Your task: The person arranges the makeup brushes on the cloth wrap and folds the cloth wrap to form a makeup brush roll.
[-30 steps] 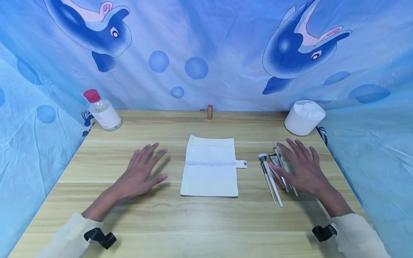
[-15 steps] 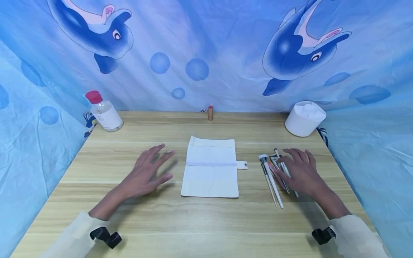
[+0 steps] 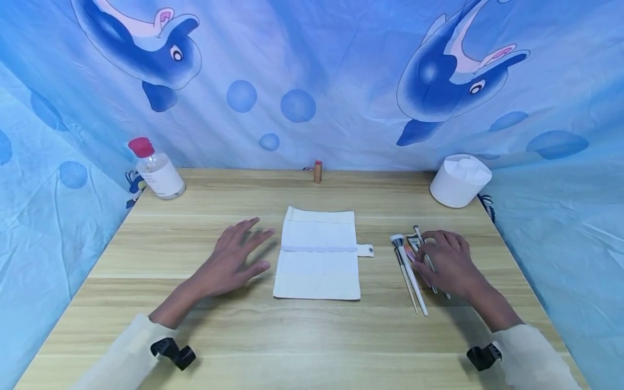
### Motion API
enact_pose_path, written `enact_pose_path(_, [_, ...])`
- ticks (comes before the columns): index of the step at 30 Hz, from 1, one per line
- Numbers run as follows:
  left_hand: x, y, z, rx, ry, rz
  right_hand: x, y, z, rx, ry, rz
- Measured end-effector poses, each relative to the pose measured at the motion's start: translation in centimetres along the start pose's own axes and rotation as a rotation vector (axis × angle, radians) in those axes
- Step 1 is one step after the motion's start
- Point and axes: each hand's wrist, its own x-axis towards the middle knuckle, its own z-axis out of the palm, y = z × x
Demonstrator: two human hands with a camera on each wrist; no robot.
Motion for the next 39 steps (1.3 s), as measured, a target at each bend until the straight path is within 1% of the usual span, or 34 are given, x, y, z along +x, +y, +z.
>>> enact_pose_path(3, [0.3,0.2,0.4,-0.004,-0.005,0.007,0.1,-0.2,0.1,0.009,-0.013,0.014])
enact_pose_path(10, [1.1,0.6,1.1,-0.038,0.013,0.04,0.4,-0.7,0.3,0.011,-0.046,0.061])
enact_pose_path(16, [1.4,0.7,1.9,-0.067,0.002,0.049,0.6,-0.9,0.5,-0.007,-0.025,0.058])
enact_pose_path(19, [1.7,0.7,2.5,-0.079,0.007,0.053,0.7,-1.0,0.5,0.001,-0.029,0.056])
enact_pose_path(23, [1.9,0.7,3.3,-0.089,-0.001,0.046,0.8,-1.1,0.6,0.001,-0.049,0.063])
enact_pose_path(27, [2.0,0.8,3.8,-0.08,-0.018,0.03,0.9,-1.2,0.7,-0.004,-0.068,0.064])
enact_pose_path(30, [2.1,0.9,3.9,-0.073,-0.021,0.022,1.0,-1.3,0.8,-0.012,-0.074,0.066])
enact_pose_path(35, [2.0,1.0,4.0,-0.087,-0.03,0.007,1.1,-1.4,1.1,-0.059,-0.078,0.082])
enact_pose_path(39, [2.0,1.0,4.4,-0.111,-0.014,0.005,1.1,-1.6,1.4,-0.055,-0.073,0.09])
